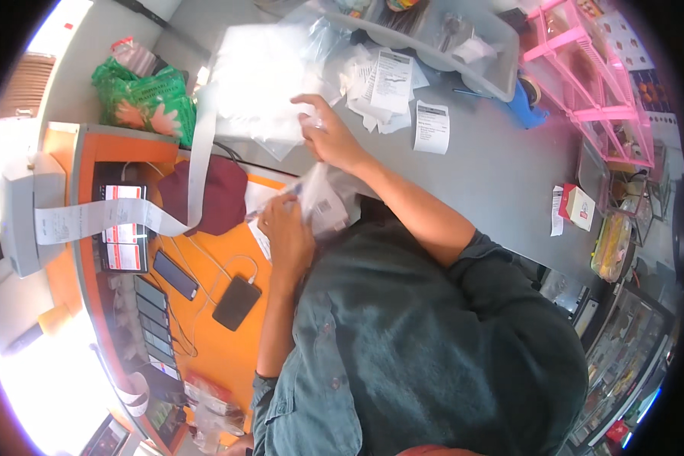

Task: The person packs food items into a cardboard container, closes the box, and then attaches a printed receipt and places it into a clear plastic bag.

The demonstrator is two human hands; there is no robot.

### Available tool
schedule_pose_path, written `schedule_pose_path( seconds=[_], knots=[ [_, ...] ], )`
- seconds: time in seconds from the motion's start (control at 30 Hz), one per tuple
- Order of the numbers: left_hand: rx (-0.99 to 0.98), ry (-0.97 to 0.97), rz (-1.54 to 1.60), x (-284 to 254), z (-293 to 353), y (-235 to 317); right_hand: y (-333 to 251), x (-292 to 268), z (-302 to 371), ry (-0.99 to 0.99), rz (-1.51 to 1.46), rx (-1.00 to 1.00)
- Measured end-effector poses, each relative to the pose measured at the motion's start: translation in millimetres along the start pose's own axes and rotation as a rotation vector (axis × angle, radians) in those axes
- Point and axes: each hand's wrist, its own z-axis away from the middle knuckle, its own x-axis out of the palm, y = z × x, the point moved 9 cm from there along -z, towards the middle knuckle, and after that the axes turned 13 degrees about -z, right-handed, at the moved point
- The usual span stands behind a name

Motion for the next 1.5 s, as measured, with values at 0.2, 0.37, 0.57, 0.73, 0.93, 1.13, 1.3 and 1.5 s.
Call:
schedule_pose_path(
  seconds=[0.2,0.37,0.57,0.73,0.93,1.13,1.3,1.5],
  knots=[
    [0.016,0.048,-0.047,-22.6,17.7,16.9,11.9,-9.1,-4.9,0.028,0.053,0.099],
    [-0.04,0.041,-0.051,-43.1,24.4,10.4,-0.4,7.7,1.5,-0.172,0.13,0.323],
    [-0.237,-0.087,0.08,-29.1,56.5,-38.5,-65.7,15.1,21.8,-0.743,0.379,0.084],
    [-0.46,-0.203,0.306,-2.7,89.5,-84.7,-132.8,-68.6,-58.5,-0.494,0.323,0.04],
    [-0.714,-0.117,0.406,-16.5,99.1,-115.3,-131.8,-227.0,-228.4,0.079,0.832,-0.185],
    [-0.93,0.076,0.757,-44.7,99.3,-120.7,-54.9,-217.6,-308.1,-0.014,1.484,-0.022],
    [-1.037,0.12,0.692,-63.6,98.4,-128.5,-17.4,-232.9,-352.4,-0.075,1.587,-0.005],
    [-1.143,0.206,1.144,-45.5,96.4,-150.2,8.6,-334.6,-418.1,-0.218,1.618,-0.208]
  ],
)
